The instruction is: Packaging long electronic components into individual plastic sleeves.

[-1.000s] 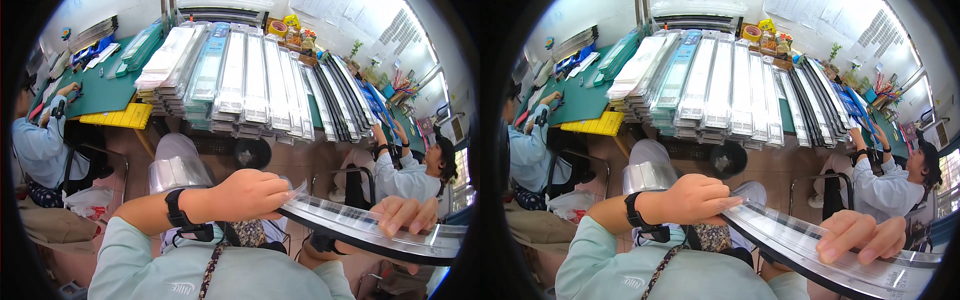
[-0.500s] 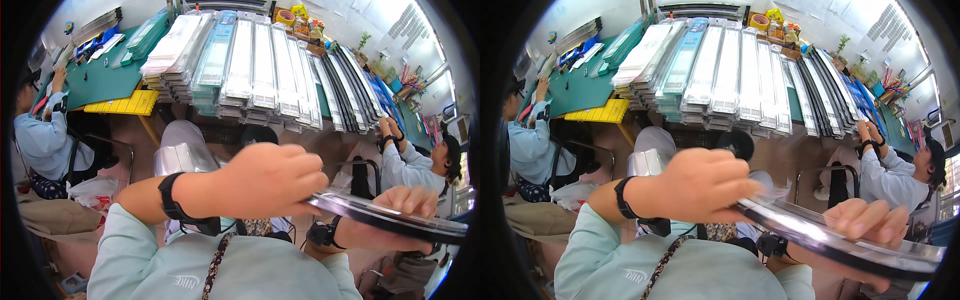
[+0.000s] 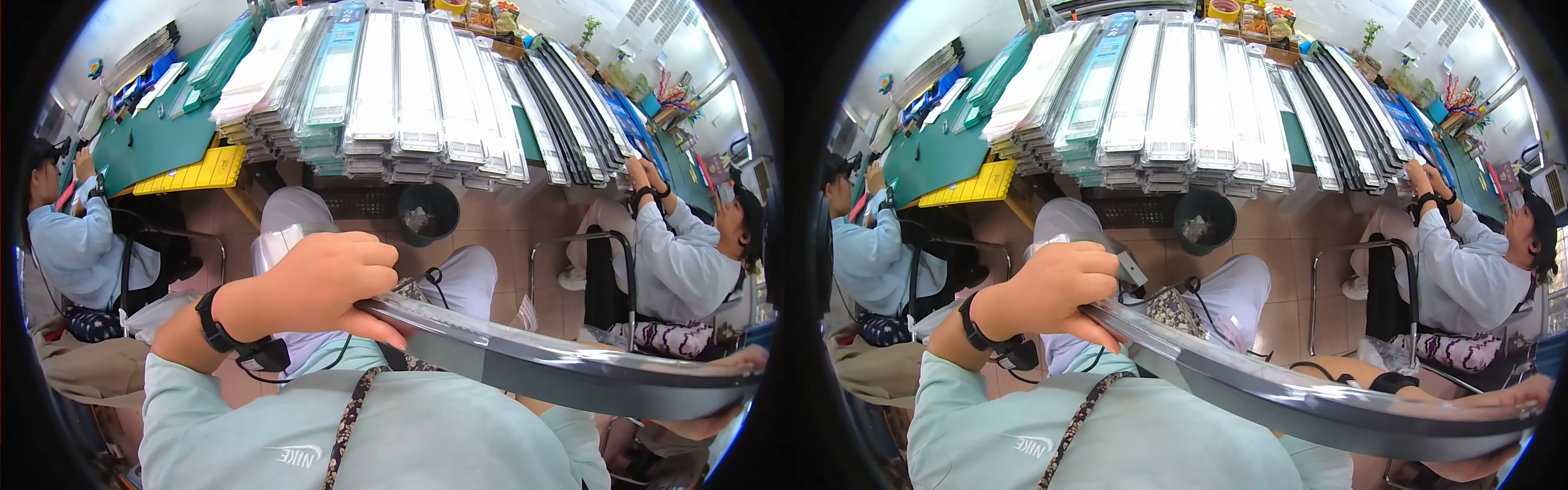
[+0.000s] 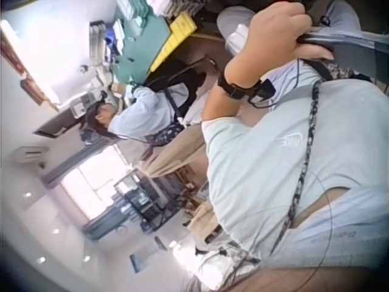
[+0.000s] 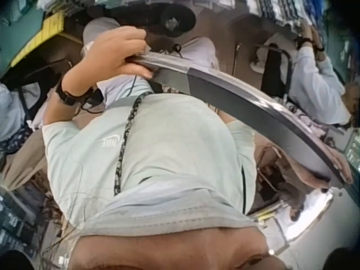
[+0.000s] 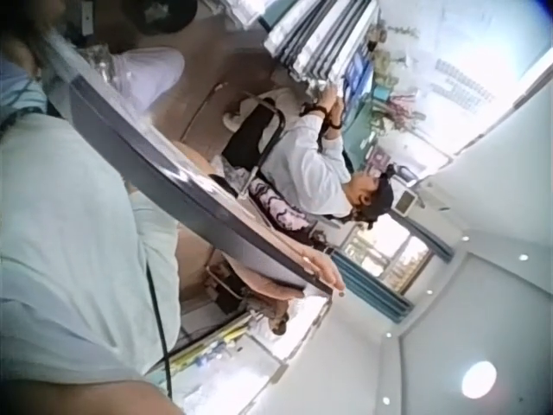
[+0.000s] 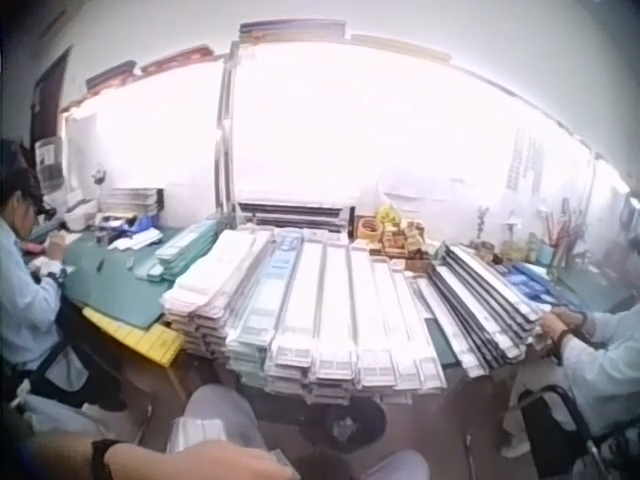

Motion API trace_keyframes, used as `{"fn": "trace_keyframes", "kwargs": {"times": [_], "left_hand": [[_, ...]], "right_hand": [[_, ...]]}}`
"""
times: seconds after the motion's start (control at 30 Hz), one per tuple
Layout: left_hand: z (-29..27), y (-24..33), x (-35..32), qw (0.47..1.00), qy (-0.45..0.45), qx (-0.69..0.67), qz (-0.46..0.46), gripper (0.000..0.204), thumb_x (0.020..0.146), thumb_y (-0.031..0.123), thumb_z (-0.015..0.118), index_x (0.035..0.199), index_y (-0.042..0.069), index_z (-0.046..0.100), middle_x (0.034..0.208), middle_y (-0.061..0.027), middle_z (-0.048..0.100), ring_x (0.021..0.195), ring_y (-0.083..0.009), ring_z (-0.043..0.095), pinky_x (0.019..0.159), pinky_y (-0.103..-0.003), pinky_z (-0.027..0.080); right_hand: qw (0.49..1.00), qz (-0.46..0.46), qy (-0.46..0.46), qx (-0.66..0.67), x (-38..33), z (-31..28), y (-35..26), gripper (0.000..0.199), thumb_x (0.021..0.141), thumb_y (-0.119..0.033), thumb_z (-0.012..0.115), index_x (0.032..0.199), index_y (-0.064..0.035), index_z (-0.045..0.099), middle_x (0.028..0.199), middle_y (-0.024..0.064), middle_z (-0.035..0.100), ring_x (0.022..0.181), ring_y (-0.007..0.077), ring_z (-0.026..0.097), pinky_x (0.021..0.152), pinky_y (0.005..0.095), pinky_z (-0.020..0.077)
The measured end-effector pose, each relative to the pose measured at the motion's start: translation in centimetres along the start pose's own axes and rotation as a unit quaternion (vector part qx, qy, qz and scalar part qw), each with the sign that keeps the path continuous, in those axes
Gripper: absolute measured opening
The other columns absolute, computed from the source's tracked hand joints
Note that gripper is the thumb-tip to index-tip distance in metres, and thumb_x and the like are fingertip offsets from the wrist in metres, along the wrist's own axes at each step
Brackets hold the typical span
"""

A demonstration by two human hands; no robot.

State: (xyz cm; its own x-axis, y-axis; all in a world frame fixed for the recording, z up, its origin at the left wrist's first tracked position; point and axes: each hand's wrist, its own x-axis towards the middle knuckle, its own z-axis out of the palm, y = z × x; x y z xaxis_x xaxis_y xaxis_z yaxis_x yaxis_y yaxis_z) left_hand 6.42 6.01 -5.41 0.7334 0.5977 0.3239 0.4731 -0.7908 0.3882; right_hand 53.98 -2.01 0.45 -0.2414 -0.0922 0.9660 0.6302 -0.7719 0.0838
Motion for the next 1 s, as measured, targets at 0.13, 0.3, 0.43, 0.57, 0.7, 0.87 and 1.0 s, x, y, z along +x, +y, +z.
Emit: {"fn": "trace_keyframes", "kwargs": {"times": [0.13,0.3,0.43,0.57,0.7,0.87,1.0], "left_hand": [[-0.6,1.0,0.6,0.999,0.029,-0.019,-0.022,0.054,0.059,0.053,0.070,0.062,0.005,0.045,0.067,-0.0069,0.039,0.061,-0.0255,0.044,0.051,-0.035,0.035],[-2.5,3.2,2.9,0.998,-0.016,-0.065,-0.019,0.051,0.072,0.049,0.065,0.060,0.003,0.048,0.066,-0.0082,0.042,0.064,-0.0261,0.049,0.055,-0.034,0.041],[-3.3,5.1,3.0,0.992,-0.030,-0.117,-0.026,0.052,0.076,0.049,0.063,0.059,0.001,0.050,0.065,-0.0097,0.043,0.064,-0.0275,0.050,0.056,-0.035,0.042],[-2.8,5.4,4.3,0.979,-0.059,-0.193,-0.021,0.056,0.080,0.048,0.059,0.057,-0.001,0.048,0.062,-0.0111,0.042,0.061,-0.0281,0.049,0.056,-0.036,0.042],[-3.3,5.9,4.3,0.961,-0.106,-0.254,-0.040,0.059,0.083,0.050,0.055,0.056,-0.002,0.048,0.058,-0.0126,0.042,0.060,-0.0296,0.049,0.057,-0.037,0.042],[-3.3,6.1,4.2,0.945,-0.141,-0.288,-0.059,0.062,0.085,0.052,0.050,0.057,-0.003,0.049,0.059,-0.0152,0.045,0.061,-0.0314,0.050,0.059,-0.039,0.042],[-3.2,6.2,4.3,0.938,-0.151,-0.308,-0.056,0.062,0.086,0.051,0.049,0.058,-0.004,0.049,0.059,-0.0161,0.046,0.061,-0.0318,0.050,0.059,-0.039,0.042]], "right_hand": [[0.992,-0.061,-0.017,0.111,0.7,-0.8,-4.1,0.063,0.077,-0.023,0.070,0.121,0.0097,0.039,0.115,0.0182,0.050,0.103,0.0190,0.057,0.084,0.0269,0.0494],[0.963,-0.134,-0.031,0.230,4.6,-6.3,-15.9,0.063,0.078,-0.024,0.069,0.122,0.0099,0.038,0.115,0.0195,0.050,0.101,0.0203,0.058,0.079,0.0279,0.0521],[0.931,-0.169,-0.033,0.320,2.0,-10.0,-9.0,0.064,0.078,-0.024,0.069,0.122,0.0101,0.038,0.115,0.0203,0.050,0.100,0.0212,0.059,0.077,0.0285,0.0538],[0.795,0.136,-0.003,0.591,2.5,-14.7,-15.3,0.054,0.082,-0.029,0.064,0.118,0.0055,0.043,0.114,0.0150,0.052,0.104,0.0204,0.055,0.087,0.0325,0.0449],[0.511,0.417,0.034,0.751,3.4,-18.1,-18.9,0.047,0.085,-0.034,0.058,0.114,0.0010,0.047,0.112,0.0097,0.053,0.108,0.0196,0.052,0.096,0.0364,0.0360],[0.132,0.621,0.068,0.770,3.7,-18.9,-19.4,0.041,0.089,-0.039,0.052,0.110,-0.0036,0.052,0.111,0.0044,0.055,0.112,0.0189,0.048,0.106,0.0403,0.0272],[0.276,0.375,0.037,0.884,2.2,-15.8,-17.9,0.043,0.093,-0.048,0.033,0.081,-0.0091,0.049,0.084,0.0005,0.043,0.086,0.0183,0.045,0.089,0.0375,0.0348]]}}
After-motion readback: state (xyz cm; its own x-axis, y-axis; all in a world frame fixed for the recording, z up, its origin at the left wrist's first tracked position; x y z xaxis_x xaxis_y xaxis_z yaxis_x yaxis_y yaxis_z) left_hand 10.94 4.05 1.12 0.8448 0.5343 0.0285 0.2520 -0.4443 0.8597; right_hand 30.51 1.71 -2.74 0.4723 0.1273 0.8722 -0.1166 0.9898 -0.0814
